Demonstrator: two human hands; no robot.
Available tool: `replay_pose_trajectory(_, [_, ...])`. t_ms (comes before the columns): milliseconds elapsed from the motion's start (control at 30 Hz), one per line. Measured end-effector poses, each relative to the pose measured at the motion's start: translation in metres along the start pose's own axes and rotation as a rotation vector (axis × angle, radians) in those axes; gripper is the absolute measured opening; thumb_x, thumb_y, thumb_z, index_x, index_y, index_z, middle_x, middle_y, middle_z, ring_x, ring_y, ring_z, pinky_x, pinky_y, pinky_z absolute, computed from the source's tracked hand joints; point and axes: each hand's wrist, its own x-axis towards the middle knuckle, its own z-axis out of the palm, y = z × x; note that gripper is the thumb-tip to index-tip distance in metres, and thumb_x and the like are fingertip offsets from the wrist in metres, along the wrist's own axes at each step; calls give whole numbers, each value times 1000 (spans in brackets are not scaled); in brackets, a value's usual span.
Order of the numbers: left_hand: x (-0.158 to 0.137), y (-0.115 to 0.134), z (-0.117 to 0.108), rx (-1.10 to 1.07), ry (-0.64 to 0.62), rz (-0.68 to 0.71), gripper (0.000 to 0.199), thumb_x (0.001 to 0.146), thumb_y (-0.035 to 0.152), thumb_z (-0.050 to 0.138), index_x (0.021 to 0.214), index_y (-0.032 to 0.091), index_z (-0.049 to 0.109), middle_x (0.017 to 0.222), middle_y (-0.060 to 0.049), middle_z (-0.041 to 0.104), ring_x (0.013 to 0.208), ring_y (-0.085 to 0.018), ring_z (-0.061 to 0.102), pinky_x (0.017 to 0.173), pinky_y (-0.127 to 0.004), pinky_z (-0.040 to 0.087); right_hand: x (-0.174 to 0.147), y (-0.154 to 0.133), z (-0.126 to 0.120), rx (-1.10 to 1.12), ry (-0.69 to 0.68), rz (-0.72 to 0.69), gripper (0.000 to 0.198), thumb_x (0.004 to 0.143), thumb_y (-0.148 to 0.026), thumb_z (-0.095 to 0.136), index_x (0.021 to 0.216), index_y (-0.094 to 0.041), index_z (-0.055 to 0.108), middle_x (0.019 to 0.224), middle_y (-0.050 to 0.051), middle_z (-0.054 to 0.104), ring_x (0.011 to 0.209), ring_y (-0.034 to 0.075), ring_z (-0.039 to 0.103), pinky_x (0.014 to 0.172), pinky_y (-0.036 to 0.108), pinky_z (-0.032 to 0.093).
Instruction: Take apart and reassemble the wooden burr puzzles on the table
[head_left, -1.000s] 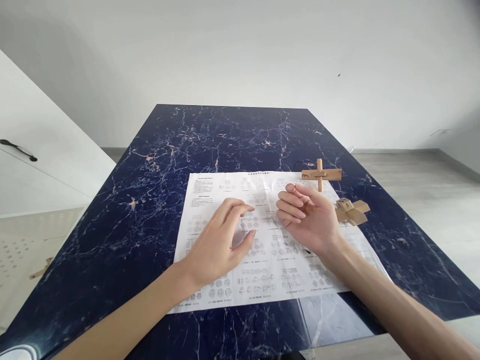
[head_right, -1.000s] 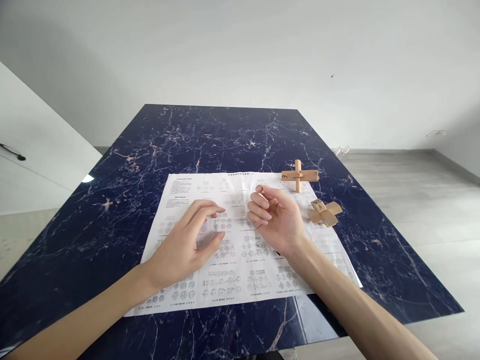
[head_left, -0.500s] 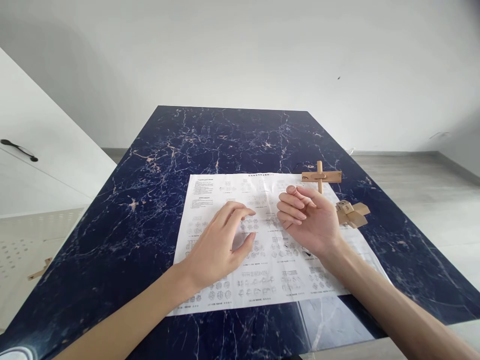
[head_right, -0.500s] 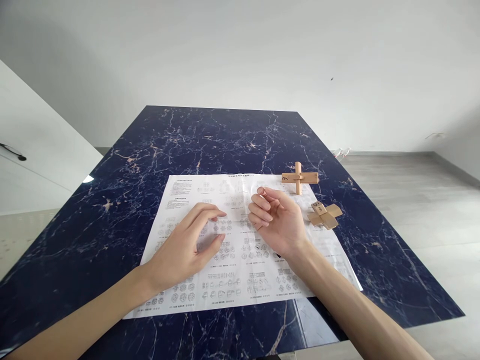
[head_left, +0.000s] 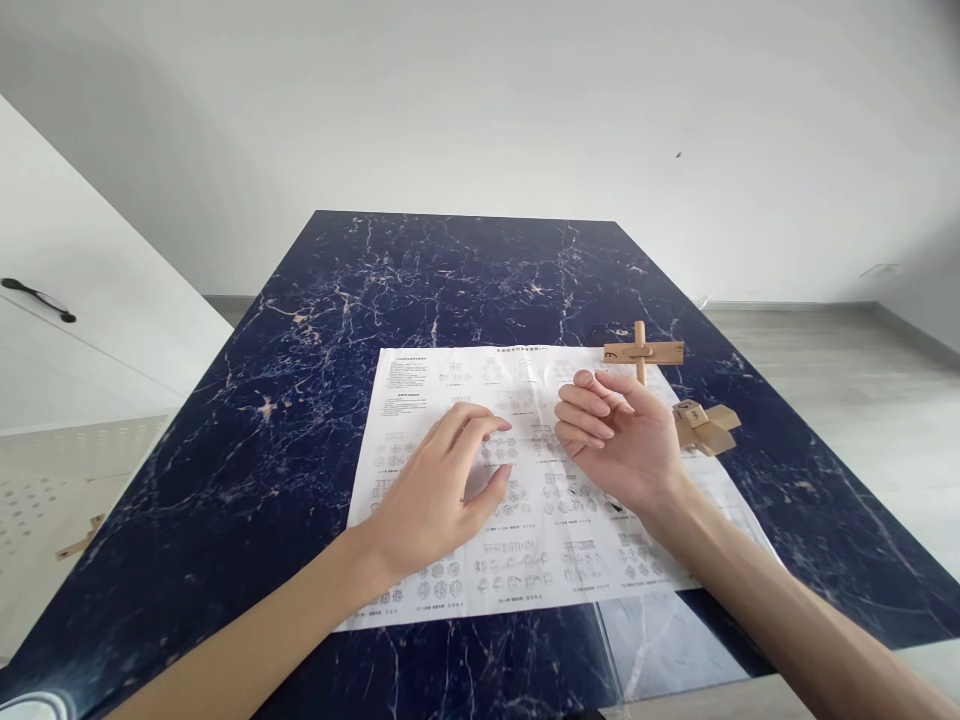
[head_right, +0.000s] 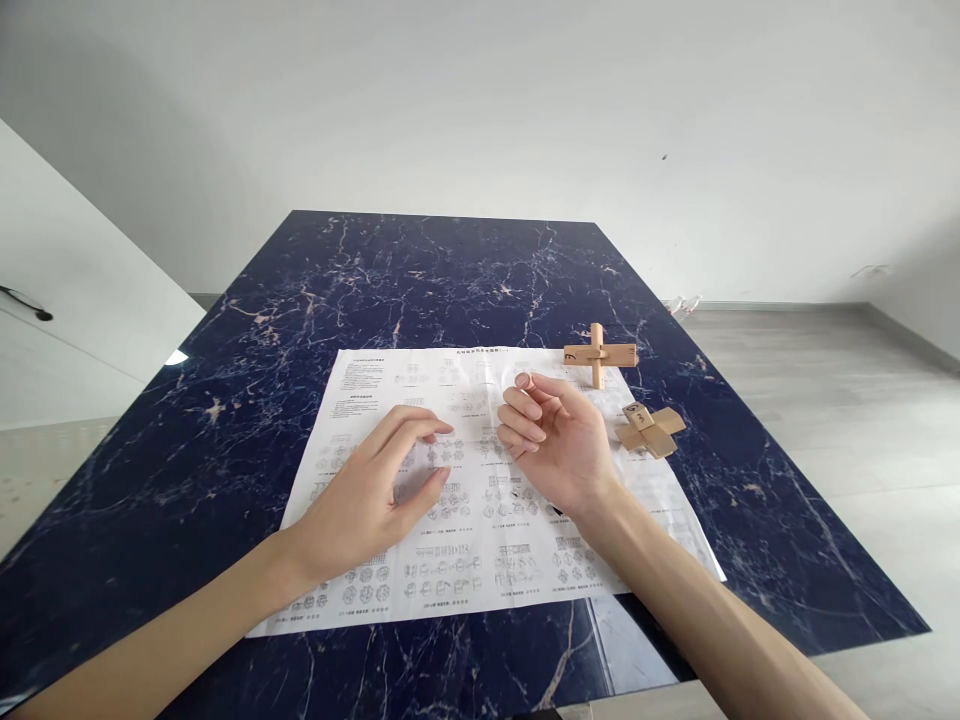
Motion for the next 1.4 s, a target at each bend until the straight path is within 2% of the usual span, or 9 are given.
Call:
replay_pose_trajectory(300, [0,-1,0,1,7,7,29,106,29,59,134,28,54,134,-8,61,116,-27,68,98,-48,62,0,0,1,-52,-34,-23,19,86,-24,80,80,-22,62,63,-8,38,46,6,31,44,15,42])
replay_pose_trajectory(567, [1,1,1,-31,1,-22,28,106,29,58,133,27,55,134,-8,61,114,-26,68,97,-47,61,-1,0,0,10,-16,5,17,87,-22,78,83,-21,61,63,-9,41,46,5,34,44,16,41])
replay_pose_trajectory(700, [5,1,-2,-136,25,-60,19,100,18,54,117,25,61,121,-7,65,105,-24,67,85,-41,60,1,0,-2,21,-1,10,17,88,-20,76,82,-20,61,62,-8,43,46,5,36,44,18,42])
replay_pose_trajectory(800, [8,-3,-9,-295,-26,-167,15,96,15,49,91,22,61,89,-3,65,74,-17,59,63,-32,50,3,0,-5,23,2,3,14,89,-20,75,83,-19,62,62,-8,43,46,6,36,43,18,42])
replay_pose_trajectory(867, [10,-7,-15,-440,-97,-283,20,98,17,45,83,22,58,68,2,51,55,-12,40,51,-27,35,5,0,-7,4,-1,-10,14,89,-20,76,84,-20,63,62,-8,43,46,5,36,43,18,42])
replay_pose_trajectory(933, [11,-11,-19,-568,-119,-356,23,99,19,44,79,21,55,61,5,39,50,-10,26,49,-27,25,7,0,-8,-24,-3,-25,15,87,-20,77,83,-19,63,62,-8,43,46,5,37,43,17,42])
replay_pose_trajectory(1033, [13,-15,-23,-675,-89,-379,24,97,19,45,73,21,47,61,6,34,51,-10,22,49,-27,21,12,2,-11,-67,-4,-60,17,86,-20,79,83,-18,63,62,-8,42,45,5,36,43,18,41])
replay_pose_trajectory(1233, [10,-16,-24,-775,-97,-323,24,96,20,43,72,21,42,64,5,34,52,-10,20,51,-29,17,17,11,-18,-304,-26,-145,27,90,-33,80,78,-21,60,64,-7,42,47,7,36,45,21,39])
replay_pose_trajectory(1400, [6,-13,-23,-773,-65,-314,25,101,29,42,77,22,45,67,6,30,54,-11,20,53,-29,19,8,23,-18,-728,-54,-239,34,95,-51,74,83,-21,63,64,-5,48,49,10,41,50,26,36])
